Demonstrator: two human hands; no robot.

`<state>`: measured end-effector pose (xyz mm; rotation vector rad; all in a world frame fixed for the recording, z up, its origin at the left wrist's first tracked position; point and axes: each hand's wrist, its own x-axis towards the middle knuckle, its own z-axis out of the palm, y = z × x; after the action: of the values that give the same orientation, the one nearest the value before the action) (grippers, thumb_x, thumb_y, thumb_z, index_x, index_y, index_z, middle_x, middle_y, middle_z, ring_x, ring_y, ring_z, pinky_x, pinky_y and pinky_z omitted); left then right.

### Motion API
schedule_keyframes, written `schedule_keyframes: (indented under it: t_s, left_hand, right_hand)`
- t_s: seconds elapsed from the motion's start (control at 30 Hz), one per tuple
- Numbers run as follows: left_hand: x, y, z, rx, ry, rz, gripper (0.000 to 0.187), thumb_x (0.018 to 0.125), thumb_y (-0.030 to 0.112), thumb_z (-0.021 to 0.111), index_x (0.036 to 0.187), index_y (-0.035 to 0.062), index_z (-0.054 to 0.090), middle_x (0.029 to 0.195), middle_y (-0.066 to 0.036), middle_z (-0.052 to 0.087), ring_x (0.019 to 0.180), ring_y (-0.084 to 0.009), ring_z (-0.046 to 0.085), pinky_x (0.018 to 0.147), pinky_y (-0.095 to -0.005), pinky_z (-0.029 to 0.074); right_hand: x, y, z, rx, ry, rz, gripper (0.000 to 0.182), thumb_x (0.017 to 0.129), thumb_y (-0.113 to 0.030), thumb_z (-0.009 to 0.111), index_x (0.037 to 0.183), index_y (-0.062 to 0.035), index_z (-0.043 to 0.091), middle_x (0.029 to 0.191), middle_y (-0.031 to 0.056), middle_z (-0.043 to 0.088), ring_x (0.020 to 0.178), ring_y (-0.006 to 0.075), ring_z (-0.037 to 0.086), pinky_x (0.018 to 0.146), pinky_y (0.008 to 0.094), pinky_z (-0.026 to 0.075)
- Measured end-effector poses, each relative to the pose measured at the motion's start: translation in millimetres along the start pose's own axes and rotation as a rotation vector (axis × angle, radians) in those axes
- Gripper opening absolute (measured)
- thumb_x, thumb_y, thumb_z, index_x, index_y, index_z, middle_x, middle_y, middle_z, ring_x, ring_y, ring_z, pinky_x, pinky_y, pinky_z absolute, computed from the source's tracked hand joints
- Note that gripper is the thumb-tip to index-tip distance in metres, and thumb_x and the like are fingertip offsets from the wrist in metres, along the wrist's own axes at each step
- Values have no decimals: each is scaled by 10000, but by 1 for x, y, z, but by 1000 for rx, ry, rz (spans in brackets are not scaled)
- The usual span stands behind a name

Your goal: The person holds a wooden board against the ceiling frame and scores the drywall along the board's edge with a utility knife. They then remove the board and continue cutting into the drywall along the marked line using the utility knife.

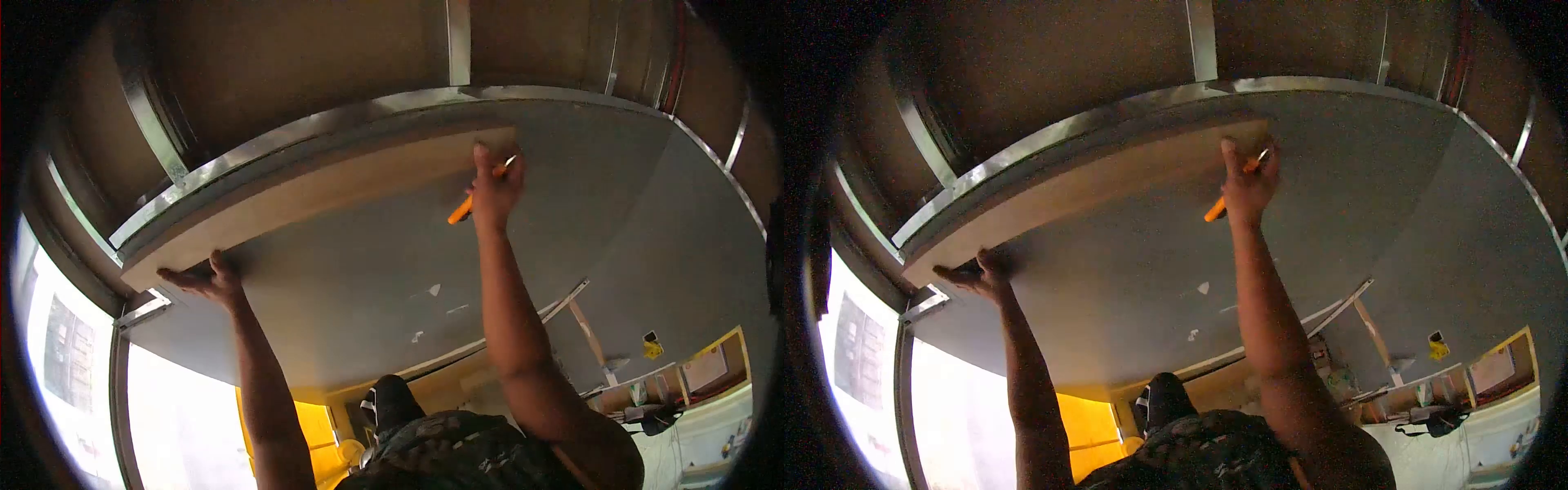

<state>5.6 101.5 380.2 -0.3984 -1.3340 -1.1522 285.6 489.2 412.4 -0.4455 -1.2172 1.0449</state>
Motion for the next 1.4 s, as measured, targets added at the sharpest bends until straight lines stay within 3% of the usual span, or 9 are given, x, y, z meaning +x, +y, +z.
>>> schedule_keyframes:
  t_s: [0.07,0.23,0.33,0.43,0.53,0.9,1.0,1.27,1.4]
  left_hand:
    - [2,1,4,-267,-2,-70,1260,818,704,726,1600,-55,93,1637,-306,173,1525,-440,211,1230,-554,229]
    - [0,-16,-2,-95,-26,-54,1244,823,606,772,1625,-7,45,1681,-260,96,1559,-401,129,1260,-534,110]
    - [0,-11,-4,-67,-33,-40,1244,822,608,767,1629,4,38,1685,-251,96,1563,-397,123,1260,-539,120]
    - [0,-13,2,-170,4,-37,1230,830,624,751,1630,9,48,1690,-231,110,1564,-385,133,1259,-539,132]
    - [-1,-20,-1,-40,-3,-8,1223,835,655,734,1628,8,64,1693,-218,114,1563,-380,145,1261,-534,137]
    - [3,12,7,-246,38,-47,1222,846,738,661,1628,16,61,1683,-247,92,1551,-394,163,1244,-543,186]
    - [1,-14,-3,27,-8,3,1233,852,784,602,1627,14,31,1683,-250,61,1545,-400,162,1237,-557,197]
    - [2,-9,1,-29,12,29,1212,867,813,539,1620,3,44,1669,-272,65,1543,-419,143,1238,-557,179]
    - [3,0,3,-109,-14,-20,1253,836,830,568,1632,46,0,1675,-256,18,1534,-417,156,1222,-578,227]
  right_hand:
    - [-1,-3,-1,44,-9,19,749,869,-474,803,1383,-64,447,902,18,589,598,79,537,480,255,494]
    - [-9,-25,6,101,38,77,616,848,-402,842,1261,-81,516,881,1,601,606,65,537,479,225,469]
    - [-7,-21,5,246,22,167,664,804,-389,876,1262,-37,551,987,59,646,637,111,589,446,256,475]
    - [-5,-13,5,267,28,32,642,800,-371,882,1258,-56,561,967,48,653,621,107,589,458,245,477]
    - [-7,-17,4,227,26,98,649,798,-385,883,1260,-62,562,966,47,660,612,100,592,470,242,483]
    - [-8,-16,7,188,60,122,610,847,-396,840,1266,-73,537,932,19,637,639,80,580,520,231,498]
    - [-8,-14,7,194,62,103,610,845,-378,841,1271,-61,540,939,28,638,640,83,586,514,230,497]
    - [-6,-13,9,201,95,103,635,817,-375,859,1272,-54,554,948,35,649,631,83,587,496,221,485]
    - [-5,-9,9,262,110,70,616,760,-336,922,1196,-34,607,1050,77,664,770,140,637,636,294,530]
